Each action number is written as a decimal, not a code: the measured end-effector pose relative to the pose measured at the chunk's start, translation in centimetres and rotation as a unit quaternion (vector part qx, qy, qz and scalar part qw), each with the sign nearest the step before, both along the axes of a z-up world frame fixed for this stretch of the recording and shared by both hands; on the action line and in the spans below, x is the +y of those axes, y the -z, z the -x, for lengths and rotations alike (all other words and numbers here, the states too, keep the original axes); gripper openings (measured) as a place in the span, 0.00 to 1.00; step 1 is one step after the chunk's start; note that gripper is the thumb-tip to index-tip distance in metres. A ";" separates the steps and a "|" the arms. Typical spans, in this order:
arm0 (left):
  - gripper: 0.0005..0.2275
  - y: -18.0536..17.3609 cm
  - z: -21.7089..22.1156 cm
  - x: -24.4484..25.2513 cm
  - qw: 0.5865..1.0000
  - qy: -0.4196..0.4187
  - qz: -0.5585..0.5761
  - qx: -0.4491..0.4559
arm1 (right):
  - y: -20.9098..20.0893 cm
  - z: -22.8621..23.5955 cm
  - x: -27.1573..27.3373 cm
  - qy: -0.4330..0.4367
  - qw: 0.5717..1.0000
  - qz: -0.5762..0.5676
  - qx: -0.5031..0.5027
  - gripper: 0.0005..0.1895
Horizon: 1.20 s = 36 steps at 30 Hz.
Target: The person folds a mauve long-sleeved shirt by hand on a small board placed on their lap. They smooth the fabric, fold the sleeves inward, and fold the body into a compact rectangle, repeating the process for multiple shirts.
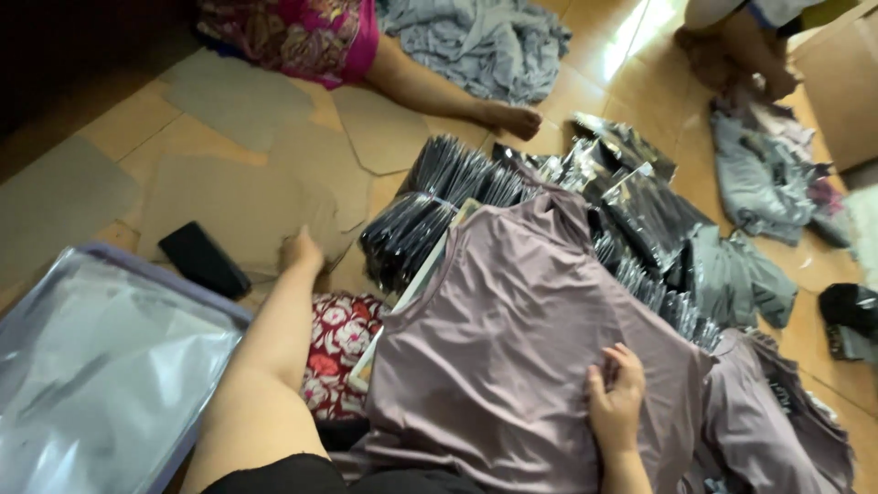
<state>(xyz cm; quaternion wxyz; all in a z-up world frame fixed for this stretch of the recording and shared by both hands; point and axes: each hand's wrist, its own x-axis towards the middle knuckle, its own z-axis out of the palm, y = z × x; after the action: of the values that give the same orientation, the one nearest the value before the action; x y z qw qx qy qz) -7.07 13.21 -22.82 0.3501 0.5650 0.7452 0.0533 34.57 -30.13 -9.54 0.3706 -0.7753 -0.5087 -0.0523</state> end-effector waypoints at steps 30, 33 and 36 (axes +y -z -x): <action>0.43 6.3 5.2 2.6 0.992 -0.041 -0.024 0.120 | -1.3 1.6 0.5 0.078 0.991 0.110 0.005 0.14; 0.41 5.3 5.0 2.3 0.994 -0.018 -0.006 0.108 | -1.4 1.7 0.6 0.080 0.991 0.108 0.002 0.14; 0.31 3.2 4.7 1.8 0.996 -0.022 -0.005 0.090 | -1.2 1.6 0.6 0.081 0.991 0.108 0.007 0.14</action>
<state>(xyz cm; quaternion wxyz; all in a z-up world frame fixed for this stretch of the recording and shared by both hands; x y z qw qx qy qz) -11.80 15.04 -26.04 0.2779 0.5531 0.7853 0.0138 32.93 -29.51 -8.31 0.2828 -0.8499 -0.4440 -0.0213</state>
